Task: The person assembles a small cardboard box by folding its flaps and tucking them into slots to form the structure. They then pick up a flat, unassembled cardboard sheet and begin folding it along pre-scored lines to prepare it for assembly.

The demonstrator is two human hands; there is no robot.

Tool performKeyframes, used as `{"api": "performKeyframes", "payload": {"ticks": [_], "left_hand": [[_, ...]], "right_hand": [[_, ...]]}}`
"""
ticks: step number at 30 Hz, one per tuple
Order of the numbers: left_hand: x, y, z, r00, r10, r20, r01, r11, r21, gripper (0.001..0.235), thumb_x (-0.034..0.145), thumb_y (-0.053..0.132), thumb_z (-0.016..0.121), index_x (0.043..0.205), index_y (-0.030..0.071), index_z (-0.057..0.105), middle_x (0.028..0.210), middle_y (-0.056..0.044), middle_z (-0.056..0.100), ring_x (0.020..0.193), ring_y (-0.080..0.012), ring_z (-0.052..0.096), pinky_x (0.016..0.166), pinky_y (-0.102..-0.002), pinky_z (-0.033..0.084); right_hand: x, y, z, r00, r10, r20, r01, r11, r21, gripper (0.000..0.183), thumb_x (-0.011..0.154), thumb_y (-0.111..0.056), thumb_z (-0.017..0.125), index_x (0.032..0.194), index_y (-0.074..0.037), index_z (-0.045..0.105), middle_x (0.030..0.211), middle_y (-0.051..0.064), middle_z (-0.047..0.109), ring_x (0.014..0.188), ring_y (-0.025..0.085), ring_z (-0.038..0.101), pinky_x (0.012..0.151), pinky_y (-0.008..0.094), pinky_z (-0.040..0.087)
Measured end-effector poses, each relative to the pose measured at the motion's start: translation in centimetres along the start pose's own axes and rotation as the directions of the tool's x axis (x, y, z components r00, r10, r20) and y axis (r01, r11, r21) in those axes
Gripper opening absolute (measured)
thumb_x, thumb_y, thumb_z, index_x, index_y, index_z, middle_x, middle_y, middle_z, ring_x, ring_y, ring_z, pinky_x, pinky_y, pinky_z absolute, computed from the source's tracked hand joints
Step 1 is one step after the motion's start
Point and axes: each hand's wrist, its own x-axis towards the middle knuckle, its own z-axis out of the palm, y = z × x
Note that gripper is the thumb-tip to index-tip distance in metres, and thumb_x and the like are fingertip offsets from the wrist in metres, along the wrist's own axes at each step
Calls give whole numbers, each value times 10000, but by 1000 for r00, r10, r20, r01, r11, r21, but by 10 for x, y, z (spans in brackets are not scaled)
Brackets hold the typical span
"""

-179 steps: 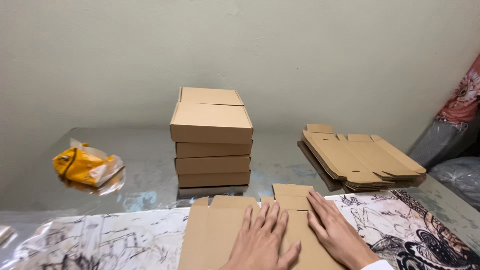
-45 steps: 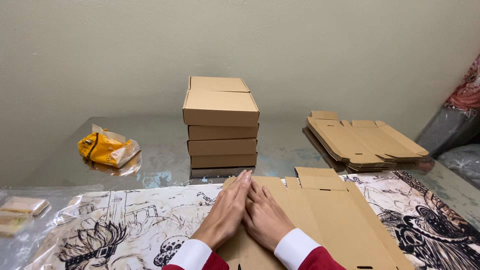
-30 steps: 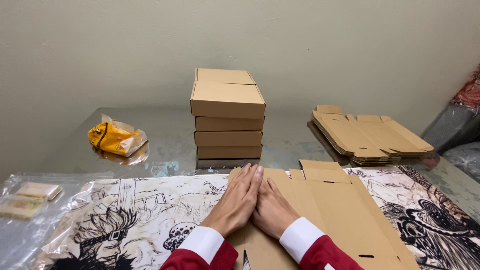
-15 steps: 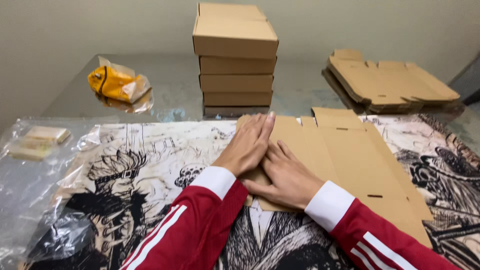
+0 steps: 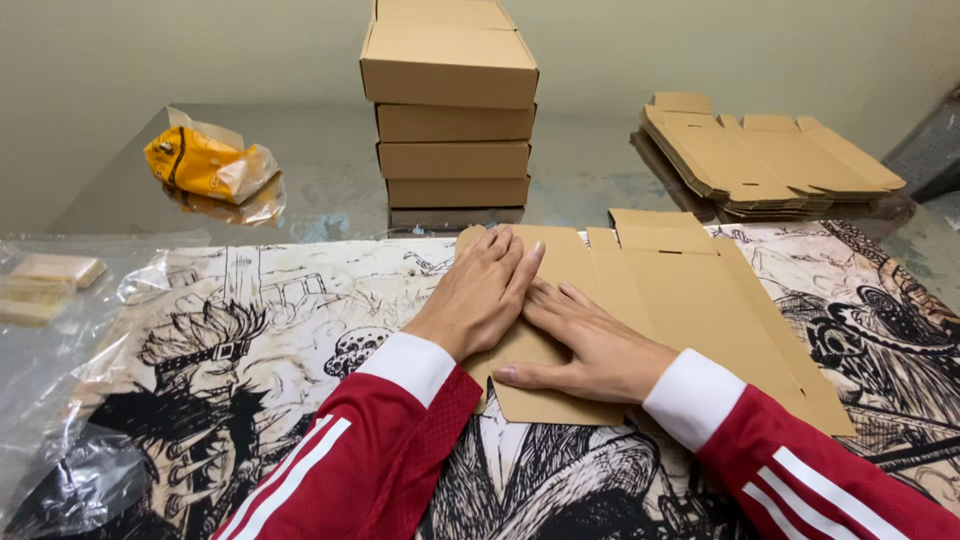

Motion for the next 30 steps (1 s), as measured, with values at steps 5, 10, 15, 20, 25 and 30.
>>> {"api": "performKeyframes", "payload": {"ticks": [5, 10, 15, 20, 25, 30], "left_hand": [[-3, 2, -2, 1000, -20, 20, 20, 1000, 19, 854, 1226, 557, 133, 1732, -80, 391, 1841, -281, 351, 1745, -410, 264, 1448, -509, 136], [0, -1, 5, 999, -25, 31, 22, 995, 95, 822, 1231, 555, 153, 1746, -44, 378, 1845, -252, 349, 1747, -381, 266, 1446, -498, 131], [24, -25, 50, 982, 86, -170, -58, 985, 161, 766, 1234, 515, 290, 1692, -88, 400, 1775, -347, 370, 1683, -458, 299, 1381, -535, 203], [37, -6, 70, 970, -134, -204, 193, 934, 302, 789, 1188, 600, 229, 1757, 73, 372, 1775, -445, 255, 1682, -592, 190, 1339, -720, 102], [28, -4, 61, 967, -108, -231, 158, 964, 212, 779, 1188, 571, 254, 1753, 50, 379, 1788, -409, 258, 1683, -565, 194, 1350, -678, 82], [26, 0, 52, 978, -87, -189, 129, 966, 222, 795, 1191, 558, 228, 1740, -4, 346, 1856, -238, 256, 1734, -411, 159, 1351, -710, 48]], "right_hand": [[-22, 19, -16, 992, 119, 41, -119, 993, 0, 1143, 997, -732, 746, 1827, -141, 227, 1933, 137, 174, 1767, 418, 106, 1407, 666, 60], [-44, 47, -22, 976, 218, 18, -216, 972, -92, 1317, 909, -820, 826, 1851, -198, 148, 1938, 124, 115, 1770, 403, 82, 1422, 642, 53], [-38, 56, -7, 967, 250, -37, -252, 966, -59, 1405, 852, -836, 804, 1847, -216, 30, 1950, 67, -61, 1792, 258, -92, 1403, 475, -66], [-26, 46, 8, 960, 262, -97, -267, 962, -50, 1401, 868, -863, 795, 1842, -186, 50, 1948, 71, -15, 1793, 215, -68, 1404, 450, -48], [-32, 51, -1, 977, 199, -75, -199, 980, 4, 1361, 908, -791, 812, 1837, -145, 53, 1942, 119, -17, 1792, 269, -44, 1408, 457, -28], [-50, 66, -14, 994, 89, -56, -88, 996, 15, 1303, 937, -693, 873, 1833, -140, 105, 1938, 136, 37, 1792, 257, 26, 1410, 419, 20]]}}
